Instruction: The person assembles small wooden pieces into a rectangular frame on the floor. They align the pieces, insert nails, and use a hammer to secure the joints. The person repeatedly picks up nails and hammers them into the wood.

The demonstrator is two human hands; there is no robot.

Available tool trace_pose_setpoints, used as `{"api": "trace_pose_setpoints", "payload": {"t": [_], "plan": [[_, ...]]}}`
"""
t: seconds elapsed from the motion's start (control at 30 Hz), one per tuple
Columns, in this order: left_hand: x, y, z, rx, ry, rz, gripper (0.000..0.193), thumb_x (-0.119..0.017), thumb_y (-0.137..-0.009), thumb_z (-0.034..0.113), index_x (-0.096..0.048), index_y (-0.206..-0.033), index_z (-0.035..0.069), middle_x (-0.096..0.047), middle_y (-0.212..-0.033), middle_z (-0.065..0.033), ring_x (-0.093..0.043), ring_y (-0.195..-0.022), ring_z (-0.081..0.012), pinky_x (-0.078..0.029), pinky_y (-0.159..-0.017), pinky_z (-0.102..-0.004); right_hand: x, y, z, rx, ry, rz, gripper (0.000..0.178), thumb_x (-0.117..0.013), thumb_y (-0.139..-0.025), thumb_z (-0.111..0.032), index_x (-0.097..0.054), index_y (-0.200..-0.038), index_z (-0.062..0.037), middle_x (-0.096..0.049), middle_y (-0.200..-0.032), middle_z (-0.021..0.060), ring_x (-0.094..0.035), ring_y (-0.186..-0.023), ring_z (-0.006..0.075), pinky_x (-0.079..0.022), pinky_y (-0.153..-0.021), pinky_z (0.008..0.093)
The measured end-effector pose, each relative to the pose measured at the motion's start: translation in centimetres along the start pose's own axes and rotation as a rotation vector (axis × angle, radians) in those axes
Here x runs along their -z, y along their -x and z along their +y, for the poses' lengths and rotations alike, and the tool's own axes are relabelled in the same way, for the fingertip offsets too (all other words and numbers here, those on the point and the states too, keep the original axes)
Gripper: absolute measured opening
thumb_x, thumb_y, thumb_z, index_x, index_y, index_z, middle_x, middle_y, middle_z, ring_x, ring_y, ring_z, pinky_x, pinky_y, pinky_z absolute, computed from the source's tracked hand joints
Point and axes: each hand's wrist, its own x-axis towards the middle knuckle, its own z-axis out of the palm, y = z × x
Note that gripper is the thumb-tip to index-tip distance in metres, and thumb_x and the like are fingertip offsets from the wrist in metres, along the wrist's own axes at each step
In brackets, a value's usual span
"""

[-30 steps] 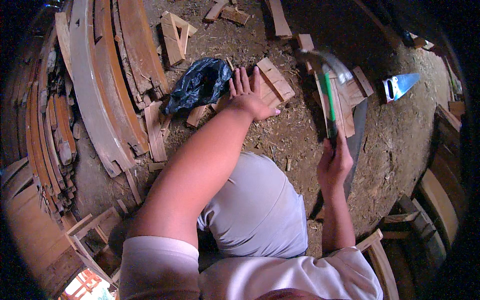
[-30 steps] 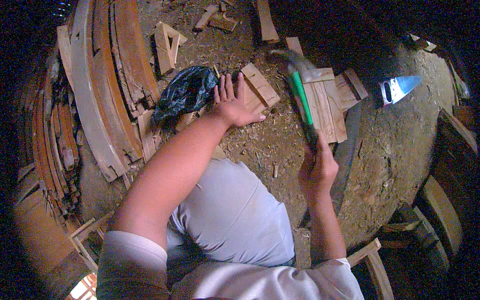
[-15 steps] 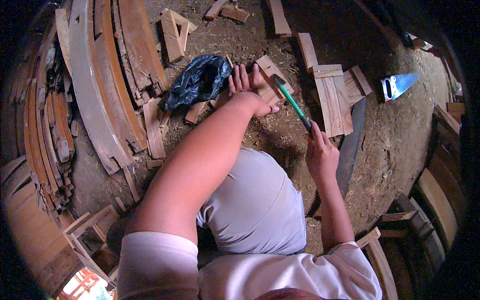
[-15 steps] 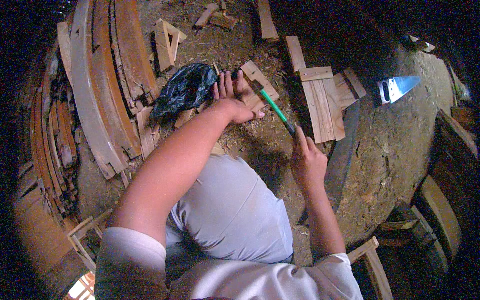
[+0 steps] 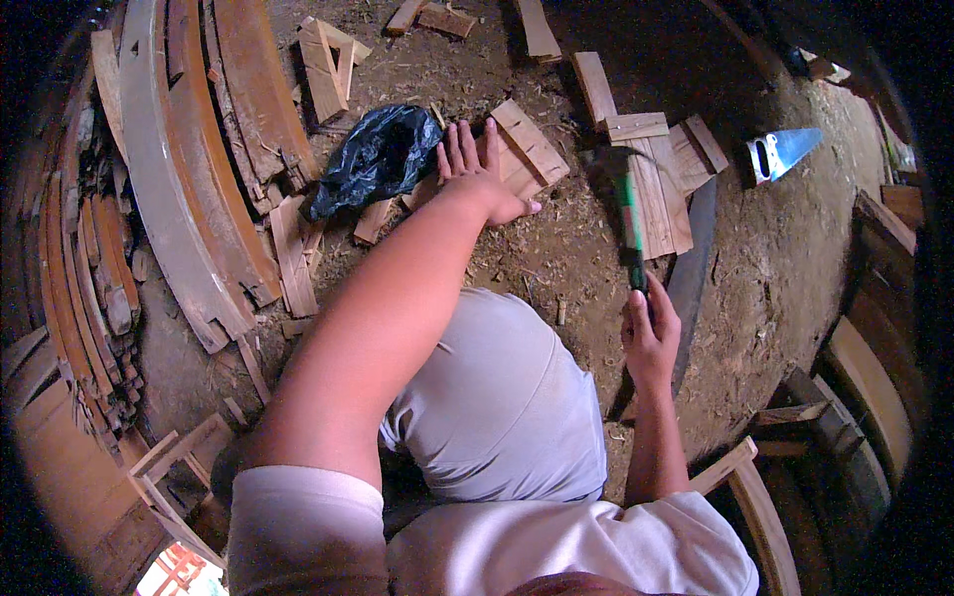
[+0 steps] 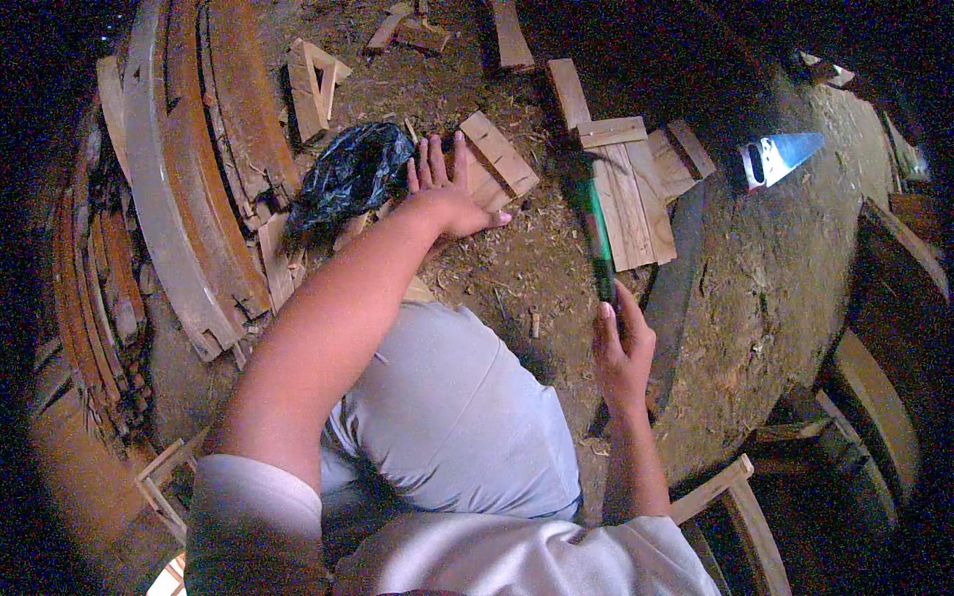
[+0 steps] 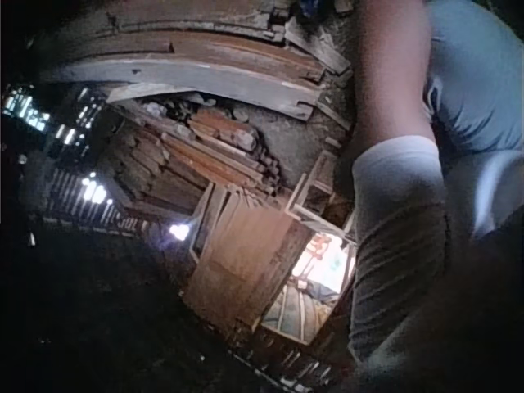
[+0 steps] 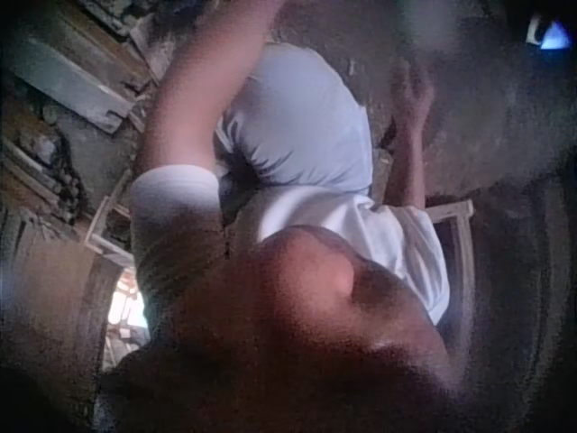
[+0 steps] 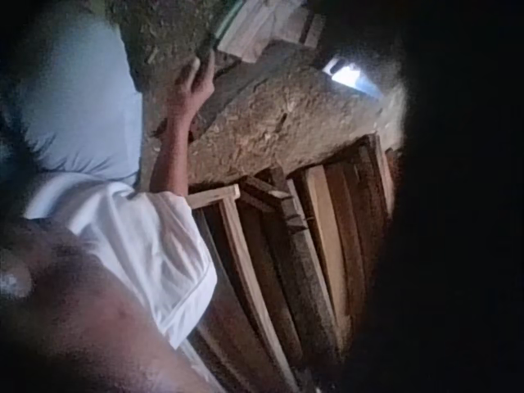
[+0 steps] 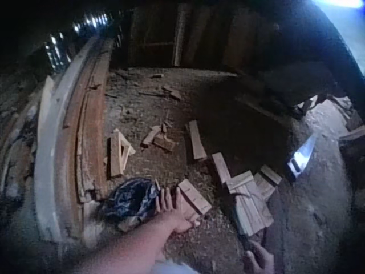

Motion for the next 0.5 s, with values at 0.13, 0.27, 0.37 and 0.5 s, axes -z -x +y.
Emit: {"api": "trace_pose_setpoints", "payload": {"t": [0.13, 0.27, 0.37, 0.5], "plan": [[-0.3, -0.2, 0.4, -0.023, 0.0, 0.005, 0.152, -0.069, -0.069, 0.084, 0.029, -0.157, 0.01, 0.026, -0.165, -0.0272, 0.025, -0.153, -0.0407, 0.013, -0.122, -0.0581, -0.4, -0.4, 2.4, 0.048, -0.112, 0.139, 0.038, -0.062, -0.105, -0.018, -0.058, -0.138, -0.0004, -0.056, -0.08, -0.0044, -0.046, -0.063, 0.0035, -0.039, -0.055, 0.0225], [0.1, 0.3, -0.1, 0.004, 0.014, 0.001, 0.146, -0.071, -0.072, 0.079, 0.025, -0.159, 0.012, 0.023, -0.166, -0.0263, 0.025, -0.154, -0.0397, 0.015, -0.122, -0.0558, 0.4, -1.2, 2.7, 0.183, 0.374, 0.016, 0.034, -0.061, -0.105, -0.017, -0.06, -0.134, 0.0006, -0.057, -0.078, -0.0026, -0.048, -0.064, 0.0046, -0.039, -0.055, 0.0236], [-0.1, -0.1, 0.0, -0.001, -0.018, -0.006, 0.151, -0.069, -0.07, 0.084, 0.03, -0.157, 0.01, 0.026, -0.165, -0.027, 0.025, -0.154, -0.0406, 0.012, -0.122, -0.0576, -0.3, -0.2, -0.3, 0.06, -0.079, 0.09, 0.035, -0.06, -0.105, -0.017, -0.06, -0.135, 0.0002, -0.059, -0.08, -0.0013, -0.049, -0.063, 0.0041, -0.039, -0.052, 0.0227], [0.0, -0.2, 0.3, 0.021, -0.02, -0.02, 0.151, -0.068, -0.069, 0.086, 0.03, -0.157, 0.011, 0.026, -0.165, -0.0253, 0.026, -0.154, -0.0388, 0.011, -0.122, -0.0594, -0.6, -1.0, 2.6, 0.063, -0.019, 0.042, 0.042, -0.06, -0.105, -0.018, -0.051, -0.145, -0.0064, -0.057, -0.081, -0.0036, -0.048, -0.059, 0.0018, -0.036, -0.047, 0.0204]]}}
